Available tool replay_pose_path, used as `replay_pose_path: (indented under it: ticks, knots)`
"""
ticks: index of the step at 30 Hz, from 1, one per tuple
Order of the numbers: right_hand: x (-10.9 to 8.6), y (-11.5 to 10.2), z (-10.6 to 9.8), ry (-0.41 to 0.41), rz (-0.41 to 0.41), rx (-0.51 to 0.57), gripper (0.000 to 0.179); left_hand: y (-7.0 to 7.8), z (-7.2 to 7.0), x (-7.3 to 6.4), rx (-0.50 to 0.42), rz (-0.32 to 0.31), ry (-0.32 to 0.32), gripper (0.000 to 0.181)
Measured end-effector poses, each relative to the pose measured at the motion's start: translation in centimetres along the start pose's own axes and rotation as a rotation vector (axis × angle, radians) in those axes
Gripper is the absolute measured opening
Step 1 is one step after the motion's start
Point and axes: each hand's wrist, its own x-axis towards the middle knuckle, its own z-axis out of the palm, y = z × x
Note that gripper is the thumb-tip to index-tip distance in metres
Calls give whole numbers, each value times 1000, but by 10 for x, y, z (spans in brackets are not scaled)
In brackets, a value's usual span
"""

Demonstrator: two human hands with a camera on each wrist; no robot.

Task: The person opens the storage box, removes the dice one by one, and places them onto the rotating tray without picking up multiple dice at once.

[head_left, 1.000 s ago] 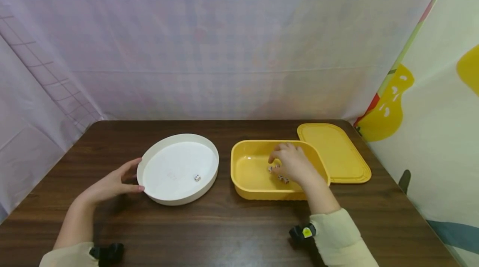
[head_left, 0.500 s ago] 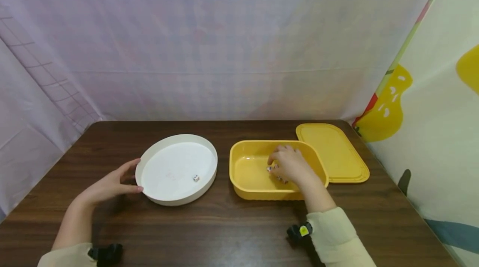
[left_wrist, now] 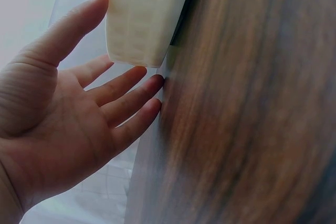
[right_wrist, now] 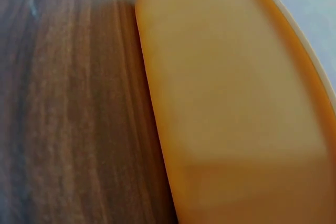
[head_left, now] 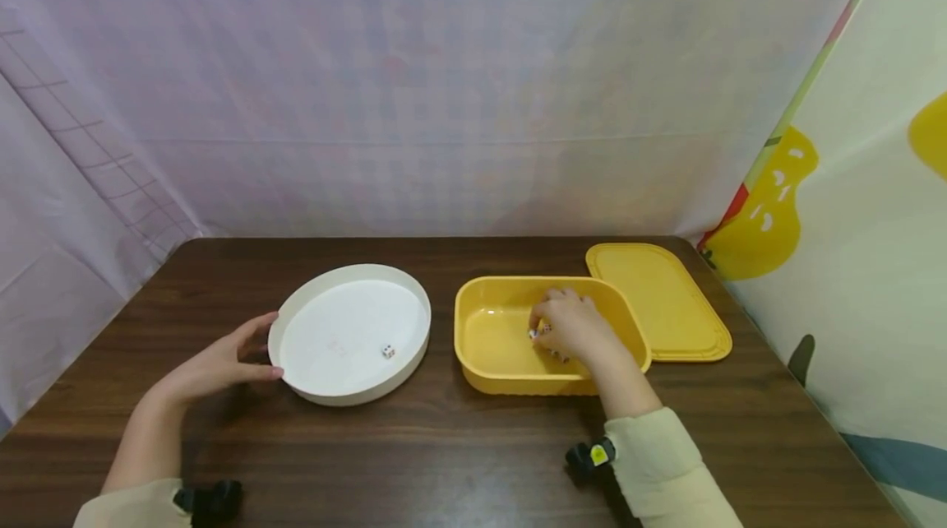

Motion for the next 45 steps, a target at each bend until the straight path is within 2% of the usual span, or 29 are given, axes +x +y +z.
replay_pose_path:
  ticks: [9, 33, 45]
  knots:
    - [0, 0, 1, -7, 5, -5, 10, -1, 0, 1, 2, -2, -1, 91]
    - [-4, -4, -10, 53, -15, 25, 8, 2, 0, -2, 6, -10, 0, 92]
    - [-6, -15, -18, 117, -91, -15, 8, 0, 0, -1, 11, -7, 6, 91]
